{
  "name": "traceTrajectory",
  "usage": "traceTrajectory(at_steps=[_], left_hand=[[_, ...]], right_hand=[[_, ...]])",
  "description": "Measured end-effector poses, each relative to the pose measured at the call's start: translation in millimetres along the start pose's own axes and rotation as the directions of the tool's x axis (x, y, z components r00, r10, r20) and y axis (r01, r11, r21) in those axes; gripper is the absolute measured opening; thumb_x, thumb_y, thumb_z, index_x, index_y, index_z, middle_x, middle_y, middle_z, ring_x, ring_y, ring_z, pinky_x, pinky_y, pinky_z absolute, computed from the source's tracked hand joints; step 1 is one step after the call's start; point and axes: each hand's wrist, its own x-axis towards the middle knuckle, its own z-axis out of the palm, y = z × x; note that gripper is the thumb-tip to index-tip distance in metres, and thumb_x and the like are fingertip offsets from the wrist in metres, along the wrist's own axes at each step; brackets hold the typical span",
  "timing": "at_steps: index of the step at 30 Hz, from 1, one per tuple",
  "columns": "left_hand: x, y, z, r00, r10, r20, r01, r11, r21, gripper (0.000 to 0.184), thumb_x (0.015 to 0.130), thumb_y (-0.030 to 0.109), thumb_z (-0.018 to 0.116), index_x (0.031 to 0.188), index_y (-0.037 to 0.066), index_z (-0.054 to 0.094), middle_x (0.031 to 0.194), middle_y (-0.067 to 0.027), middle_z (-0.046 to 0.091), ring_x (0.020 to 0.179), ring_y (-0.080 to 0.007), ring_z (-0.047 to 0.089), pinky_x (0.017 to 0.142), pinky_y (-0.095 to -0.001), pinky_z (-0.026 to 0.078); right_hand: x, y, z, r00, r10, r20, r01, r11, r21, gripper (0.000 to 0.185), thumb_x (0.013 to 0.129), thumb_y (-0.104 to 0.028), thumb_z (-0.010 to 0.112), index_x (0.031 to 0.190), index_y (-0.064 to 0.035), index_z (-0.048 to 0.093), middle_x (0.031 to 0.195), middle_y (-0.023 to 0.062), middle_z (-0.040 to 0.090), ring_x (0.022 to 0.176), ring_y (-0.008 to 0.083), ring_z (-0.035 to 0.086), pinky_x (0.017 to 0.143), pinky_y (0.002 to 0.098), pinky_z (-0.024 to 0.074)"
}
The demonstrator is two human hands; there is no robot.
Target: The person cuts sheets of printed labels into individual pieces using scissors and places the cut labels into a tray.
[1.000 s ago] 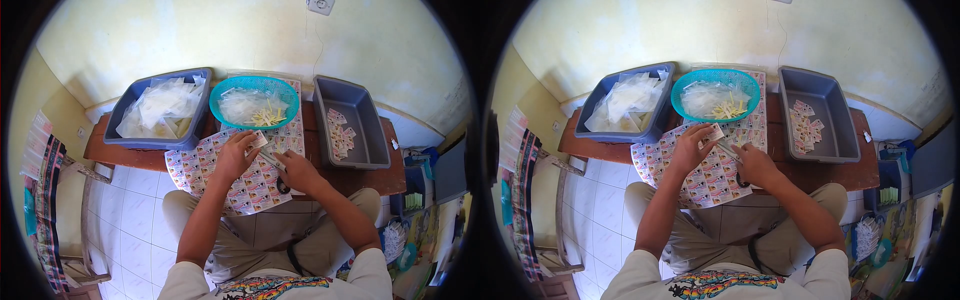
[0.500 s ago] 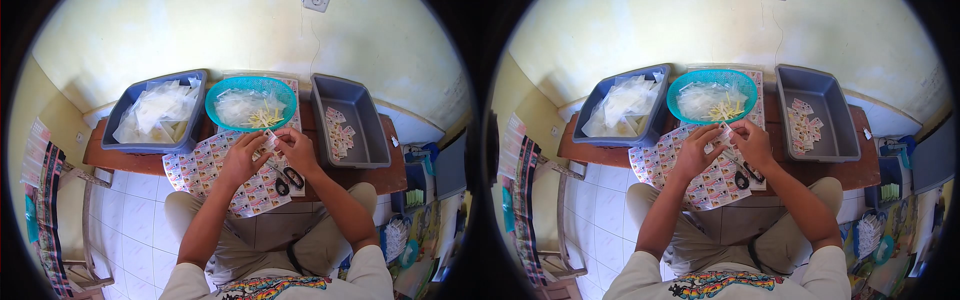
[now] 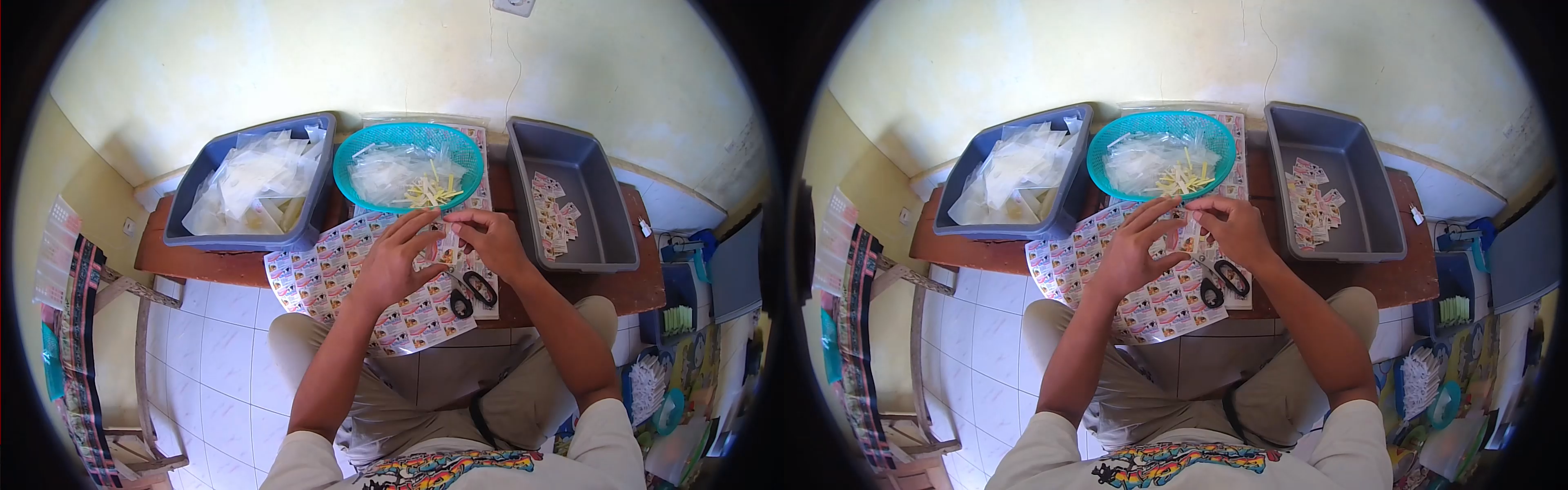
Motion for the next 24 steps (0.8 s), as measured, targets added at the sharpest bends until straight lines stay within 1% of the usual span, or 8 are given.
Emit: traceTrajectory(at_steps=[3, 5, 6, 8, 9, 11, 19, 24], left_hand=[[-1, -2, 3, 1.000, -0.022, 0.019, 0.023, 0.999, -0.027, 0.060, 0.073, 0.017, 0.097, 0.128, 0.008, 0.074, 0.147, -0.0148, 0.066, 0.136, -0.0383, 0.062, 0.112, -0.0485, 0.053], [-2, -3, 4, 0.999, -0.031, 0.014, 0.032, 0.999, -0.041, 0.061, 0.073, 0.017, 0.097, 0.129, 0.008, 0.073, 0.145, -0.0147, 0.067, 0.134, -0.0382, 0.063, 0.111, -0.0483, 0.054], [-1, -3, 4, 0.999, -0.042, 0.009, 0.043, 0.998, -0.056, 0.063, 0.073, 0.016, 0.097, 0.130, 0.008, 0.072, 0.143, -0.0145, 0.068, 0.132, -0.0382, 0.064, 0.110, -0.0482, 0.054], [0, -3, 3, 0.999, -0.044, -0.019, 0.044, 0.998, -0.034, 0.065, 0.072, 0.016, 0.097, 0.131, 0.008, 0.071, 0.141, -0.0145, 0.068, 0.130, -0.0381, 0.065, 0.110, -0.0483, 0.054], [0, -2, 2, 0.998, -0.048, -0.045, 0.047, 0.999, -0.013, 0.066, 0.072, 0.015, 0.098, 0.132, 0.008, 0.071, 0.140, -0.0145, 0.069, 0.129, -0.0380, 0.065, 0.109, -0.0485, 0.054], [1, -2, 1, 0.997, -0.044, -0.060, 0.044, 0.999, 0.003, 0.067, 0.072, 0.016, 0.098, 0.133, 0.008, 0.070, 0.140, -0.0149, 0.069, 0.129, -0.0383, 0.065, 0.109, -0.0489, 0.054], [1, -2, 2, 0.996, -0.022, -0.088, 0.027, 0.998, 0.059, 0.073, 0.072, 0.017, 0.098, 0.139, 0.007, 0.068, 0.142, -0.0158, 0.068, 0.132, -0.0391, 0.064, 0.111, -0.0501, 0.054], [0, -4, 3, 0.997, -0.054, -0.061, 0.054, 0.999, -0.005, 0.072, 0.073, 0.016, 0.097, 0.139, 0.007, 0.069, 0.142, -0.0159, 0.068, 0.131, -0.0381, 0.064, 0.111, -0.0487, 0.054]], right_hand=[[-1, -1, 0, 1.000, -0.001, 0.017, 0.000, 0.999, 0.048, 0.026, 0.103, -0.017, 0.073, 0.125, -0.0044, 0.080, 0.095, 0.0045, 0.079, 0.079, 0.0082, 0.072, 0.068, 0.0275, 0.0599], [-2, -1, 0, 0.998, 0.011, 0.055, -0.019, 0.990, 0.137, 0.032, 0.103, -0.017, 0.074, 0.132, -0.0039, 0.076, 0.102, 0.0063, 0.078, 0.082, 0.0098, 0.072, 0.069, 0.0284, 0.0605], [-3, -2, 0, 0.999, 0.008, 0.054, -0.015, 0.990, 0.137, 0.032, 0.103, -0.017, 0.074, 0.132, -0.0039, 0.076, 0.102, 0.0063, 0.078, 0.082, 0.0098, 0.072, 0.069, 0.0284, 0.0605], [-5, -4, -1, 0.995, 0.031, 0.090, -0.046, 0.985, 0.165, 0.040, 0.101, -0.013, 0.075, 0.140, -0.0037, 0.070, 0.107, 0.0078, 0.077, 0.084, 0.0112, 0.072, 0.070, 0.0285, 0.0618], [-7, -6, -1, 0.995, 0.030, 0.090, -0.045, 0.985, 0.166, 0.040, 0.101, -0.013, 0.075, 0.140, -0.0037, 0.070, 0.107, 0.0078, 0.077, 0.084, 0.0112, 0.072, 0.070, 0.0285, 0.0618], [-9, -11, -1, 0.983, 0.124, 0.133, -0.152, 0.961, 0.232, 0.043, 0.100, -0.010, 0.076, 0.141, -0.0027, 0.067, 0.108, 0.0080, 0.077, 0.083, 0.0112, 0.072, 0.071, 0.0278, 0.0625], [-8, -4, 0, 0.989, 0.090, 0.117, -0.114, 0.969, 0.221, 0.040, 0.100, -0.006, 0.074, 0.138, -0.0003, 0.066, 0.105, 0.0090, 0.078, 0.081, 0.0098, 0.071, 0.071, 0.0268, 0.0613], [-8, -5, 1, 0.990, 0.076, 0.117, -0.102, 0.966, 0.236, 0.038, 0.101, -0.006, 0.073, 0.138, -0.0001, 0.066, 0.102, 0.0087, 0.078, 0.082, 0.0090, 0.069, 0.073, 0.0265, 0.0596]])
